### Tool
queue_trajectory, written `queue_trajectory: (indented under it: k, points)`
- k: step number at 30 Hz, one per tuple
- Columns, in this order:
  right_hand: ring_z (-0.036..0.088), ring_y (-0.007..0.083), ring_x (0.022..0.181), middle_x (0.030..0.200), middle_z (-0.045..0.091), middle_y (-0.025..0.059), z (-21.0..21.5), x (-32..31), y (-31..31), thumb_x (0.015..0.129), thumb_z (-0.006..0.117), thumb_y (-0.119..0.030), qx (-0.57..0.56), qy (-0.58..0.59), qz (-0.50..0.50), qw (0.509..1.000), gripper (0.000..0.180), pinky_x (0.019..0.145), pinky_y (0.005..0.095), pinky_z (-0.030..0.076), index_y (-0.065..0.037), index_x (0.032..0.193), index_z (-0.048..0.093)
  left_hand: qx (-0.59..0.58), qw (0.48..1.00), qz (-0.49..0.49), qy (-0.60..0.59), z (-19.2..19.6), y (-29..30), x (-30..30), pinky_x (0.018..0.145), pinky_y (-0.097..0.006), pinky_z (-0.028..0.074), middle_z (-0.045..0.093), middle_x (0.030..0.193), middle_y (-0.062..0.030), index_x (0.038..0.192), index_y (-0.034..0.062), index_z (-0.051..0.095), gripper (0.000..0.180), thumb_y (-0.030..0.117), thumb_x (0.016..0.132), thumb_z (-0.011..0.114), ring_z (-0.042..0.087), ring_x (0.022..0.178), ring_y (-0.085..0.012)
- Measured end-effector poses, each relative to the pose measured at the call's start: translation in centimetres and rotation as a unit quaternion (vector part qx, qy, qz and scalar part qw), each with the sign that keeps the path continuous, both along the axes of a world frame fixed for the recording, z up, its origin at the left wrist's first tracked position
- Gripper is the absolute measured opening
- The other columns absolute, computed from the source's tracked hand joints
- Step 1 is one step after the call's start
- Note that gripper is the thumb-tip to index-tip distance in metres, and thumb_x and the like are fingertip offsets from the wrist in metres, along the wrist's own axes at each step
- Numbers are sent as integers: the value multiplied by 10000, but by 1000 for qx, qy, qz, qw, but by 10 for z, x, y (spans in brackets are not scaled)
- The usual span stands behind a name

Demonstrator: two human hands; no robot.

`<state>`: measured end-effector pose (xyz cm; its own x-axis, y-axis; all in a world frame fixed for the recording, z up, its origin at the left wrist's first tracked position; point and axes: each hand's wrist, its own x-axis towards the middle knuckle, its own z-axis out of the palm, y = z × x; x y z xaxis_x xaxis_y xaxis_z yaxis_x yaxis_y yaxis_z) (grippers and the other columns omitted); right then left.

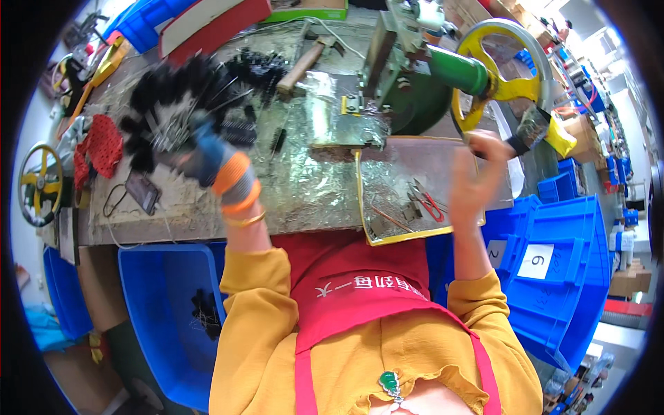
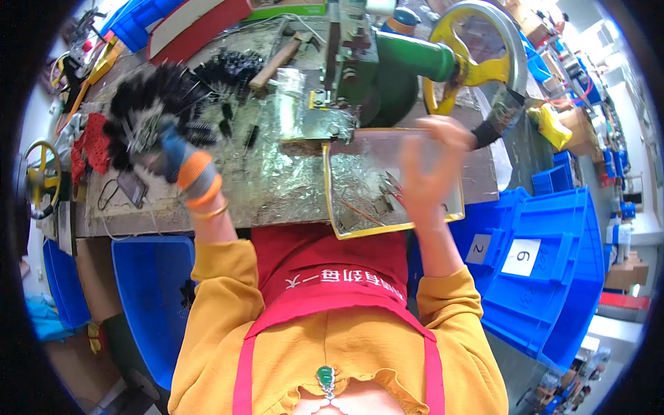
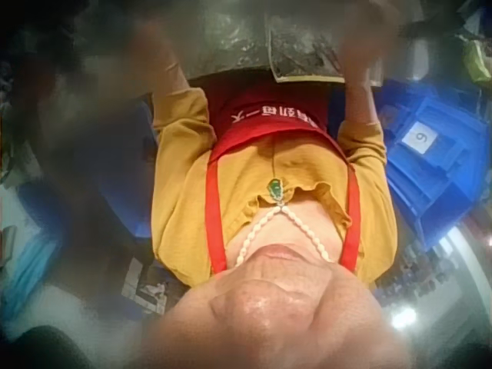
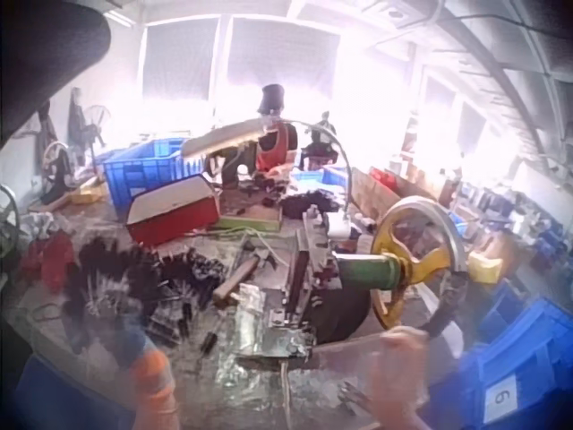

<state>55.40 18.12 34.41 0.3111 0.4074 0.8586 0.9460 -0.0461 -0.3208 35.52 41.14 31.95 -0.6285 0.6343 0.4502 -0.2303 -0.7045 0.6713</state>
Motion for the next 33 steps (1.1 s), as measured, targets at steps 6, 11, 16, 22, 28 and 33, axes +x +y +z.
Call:
queue_trajectory:
  k: [6, 11, 16, 22, 28, 33]
  points:
    - [483, 223, 831, 858, 488, 67, -50, -75, 109, 647, 558, -70, -229, -155, 229, 933, 258, 716, 315, 385, -46, 897, 499, -20, 964, 216, 153, -8, -27, -164, 721, -310, 448, 574, 917, -117, 975, -22, 486, 383, 1, 643, 676, 544, 769, -181]
    - [490, 205, 831, 832, 501, 71, -83, -89, 180, 665, 517, -103, -295, -272, 217, 890, 210, 693, 307, 363, -63, 871, 523, -98, 919, 310, 222, -82, -68, -301, 702, -328, 459, 559, 932, -124, 958, -23, 495, 310, -44, 673, 615, 531, 816, -184]
    - [496, 199, 831, 792, 535, 63, -106, -98, 207, 670, 521, -110, -397, -333, 207, 830, 120, 692, 305, 371, -73, 778, 555, -444, 856, 45, 262, -241, -152, -460, 729, -332, 447, 575, 922, -127, 936, -7, 492, 221, 101, 754, 558, 557, 829, -238]
    - [515, 266, 821, 775, 543, 128, -82, -77, 220, 688, 539, -117, -396, -117, 236, 880, 151, 671, 356, 432, -50, 821, 509, -454, 677, 50, 578, -122, -118, -315, 752, -333, 437, 568, 984, -159, 999, 56, 544, 255, 164, 768, 544, 556, 888, -280]
    - [586, 214, 516, 551, 576, 85, -78, -89, 239, 770, 533, -244, -450, 287, 178, 827, 219, 543, 339, 461, -25, 772, 531, -138, 780, -81, 605, -80, -2, -120, 717, -328, 449, 572, 916, -147, 928, 75, 572, 179, 135, 766, 523, 554, 833, -306]
    - [564, 210, 435, 524, 561, 113, -120, -102, 257, 734, 578, -298, -470, 139, 110, 865, 323, 509, 324, 470, 23, 698, 565, -116, 640, -174, 739, -111, 35, -27, 590, -388, 427, 541, 829, -136, 807, 90, 516, 73, 93, 767, 454, 537, 739, -303]
